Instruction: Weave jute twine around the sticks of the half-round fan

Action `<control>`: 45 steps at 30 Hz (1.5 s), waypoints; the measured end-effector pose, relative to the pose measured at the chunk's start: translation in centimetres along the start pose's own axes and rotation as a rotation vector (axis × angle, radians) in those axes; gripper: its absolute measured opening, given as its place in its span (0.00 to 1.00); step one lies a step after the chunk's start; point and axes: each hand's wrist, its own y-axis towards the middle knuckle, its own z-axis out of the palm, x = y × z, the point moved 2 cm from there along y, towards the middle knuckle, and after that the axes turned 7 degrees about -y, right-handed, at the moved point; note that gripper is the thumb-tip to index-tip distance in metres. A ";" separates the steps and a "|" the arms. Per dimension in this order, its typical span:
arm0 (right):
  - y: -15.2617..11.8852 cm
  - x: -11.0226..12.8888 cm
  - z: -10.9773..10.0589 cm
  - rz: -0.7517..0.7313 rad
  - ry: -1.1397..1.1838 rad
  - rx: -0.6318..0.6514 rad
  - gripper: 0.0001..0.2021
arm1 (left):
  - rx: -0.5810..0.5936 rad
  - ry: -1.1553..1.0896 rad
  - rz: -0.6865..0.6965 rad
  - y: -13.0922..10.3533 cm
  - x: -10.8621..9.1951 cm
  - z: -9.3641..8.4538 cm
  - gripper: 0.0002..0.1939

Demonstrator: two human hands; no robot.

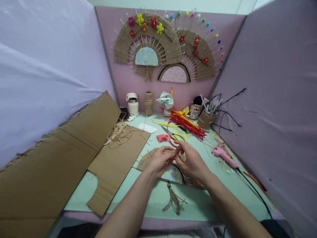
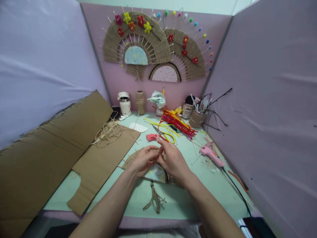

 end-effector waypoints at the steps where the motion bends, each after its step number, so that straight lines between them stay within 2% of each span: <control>1: 0.1 0.1 -0.1 -0.010 -0.015 0.019 0.22 | 0.005 0.014 0.000 0.0 -0.1 0.1 0.17; 5: 1.2 -0.6 -0.6 -0.044 -0.055 0.048 0.21 | 0.026 0.036 0.015 -0.1 -0.4 0.1 0.14; 9: 4.4 -4.1 -0.4 0.152 0.047 -0.073 0.16 | 0.010 -0.053 -0.016 0.3 -0.4 -0.6 0.12; 12: 7.1 -6.8 1.7 0.209 0.111 -0.060 0.13 | -0.007 -0.239 -0.032 0.7 -0.5 -1.3 0.10; 16: 9.1 -8.4 5.1 0.201 0.067 0.039 0.14 | 0.004 -0.438 0.001 1.0 -0.8 -1.6 0.06; 20: 9.5 -8.5 6.6 0.218 0.025 0.113 0.14 | -0.041 -0.520 0.007 1.2 -1.0 -1.9 0.05; 26: 9.1 -8.6 7.0 0.206 -0.054 0.162 0.17 | -0.093 -0.508 0.050 1.4 -1.1 -2.3 0.11; 40: 7.7 -7.7 7.5 0.068 -0.311 0.166 0.13 | -0.160 -0.538 0.069 1.5 -1.0 -2.5 0.09; 45: 7.5 -7.3 7.0 0.040 -0.297 0.126 0.13 | -0.169 -0.526 0.082 1.5 -1.0 -2.6 0.11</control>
